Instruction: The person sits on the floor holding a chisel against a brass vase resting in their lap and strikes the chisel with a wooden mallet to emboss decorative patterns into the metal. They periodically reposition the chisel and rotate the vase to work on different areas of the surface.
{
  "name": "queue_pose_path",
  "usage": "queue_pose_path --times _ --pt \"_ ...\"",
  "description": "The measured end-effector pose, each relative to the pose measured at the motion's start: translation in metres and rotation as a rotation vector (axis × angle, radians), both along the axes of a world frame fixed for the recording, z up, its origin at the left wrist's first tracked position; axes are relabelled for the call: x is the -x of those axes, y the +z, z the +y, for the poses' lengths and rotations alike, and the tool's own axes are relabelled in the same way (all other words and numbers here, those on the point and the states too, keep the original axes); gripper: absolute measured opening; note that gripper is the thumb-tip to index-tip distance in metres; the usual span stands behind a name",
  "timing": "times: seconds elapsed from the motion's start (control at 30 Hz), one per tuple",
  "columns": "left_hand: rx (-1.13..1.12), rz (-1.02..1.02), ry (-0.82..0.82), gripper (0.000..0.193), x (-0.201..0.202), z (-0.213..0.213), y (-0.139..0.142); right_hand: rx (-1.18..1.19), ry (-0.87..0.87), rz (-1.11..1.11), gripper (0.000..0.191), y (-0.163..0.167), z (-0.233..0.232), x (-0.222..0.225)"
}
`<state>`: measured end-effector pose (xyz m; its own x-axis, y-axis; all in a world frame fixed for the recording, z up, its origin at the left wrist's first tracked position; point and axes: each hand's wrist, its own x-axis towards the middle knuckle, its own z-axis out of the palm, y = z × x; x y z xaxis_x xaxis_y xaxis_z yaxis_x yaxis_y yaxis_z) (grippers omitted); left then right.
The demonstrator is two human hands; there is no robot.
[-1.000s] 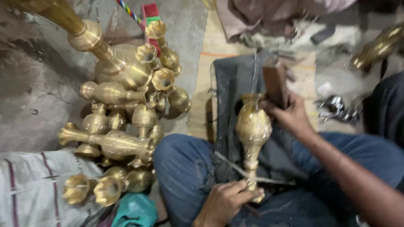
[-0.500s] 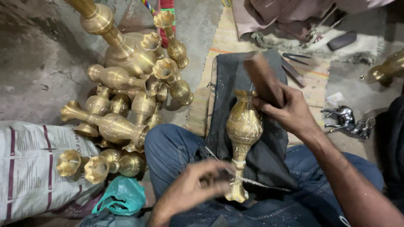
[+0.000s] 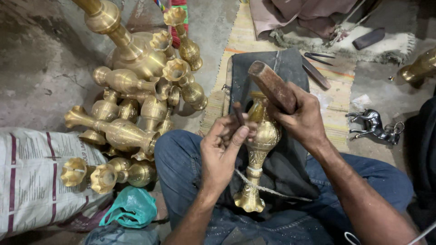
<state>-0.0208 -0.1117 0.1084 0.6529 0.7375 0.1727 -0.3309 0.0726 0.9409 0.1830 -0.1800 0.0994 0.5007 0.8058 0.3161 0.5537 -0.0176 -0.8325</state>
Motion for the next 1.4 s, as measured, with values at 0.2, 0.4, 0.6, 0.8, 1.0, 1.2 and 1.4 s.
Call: queue_pose_path --times 0.2,0.4,0.6,0.8,1.0,1.2,1.4 --pt "0.033 0.033 0.013 0.030 -0.013 -0.002 0.000 0.030 -0.024 -0.021 0.027 -0.009 -0.001 -0.003" --pt "0.141 -0.031 0.093 0.031 -0.015 -0.003 -0.001 -0.011 0.035 0.121 0.027 -0.007 0.000 -0.003" --pt "0.004 0.067 0.124 0.022 -0.021 -0.011 -0.005 0.075 0.041 -0.132 0.040 0.013 -0.008 -0.017" --pt "-0.057 0.110 0.216 0.028 -0.031 -0.013 0.000 0.451 -0.105 -0.304 0.044 0.052 -0.030 -0.040" --pt "-0.457 0.193 0.337 0.037 -0.032 -0.024 0.005 0.477 0.013 -0.669 0.046 0.081 -0.038 -0.049" --pt "-0.400 0.087 0.326 0.036 -0.032 -0.025 -0.001 0.658 0.118 -0.913 0.049 0.096 -0.032 -0.054" --pt "-0.455 0.188 0.451 0.030 -0.035 -0.028 -0.008 0.519 0.042 -1.400 0.044 0.109 -0.026 -0.047"
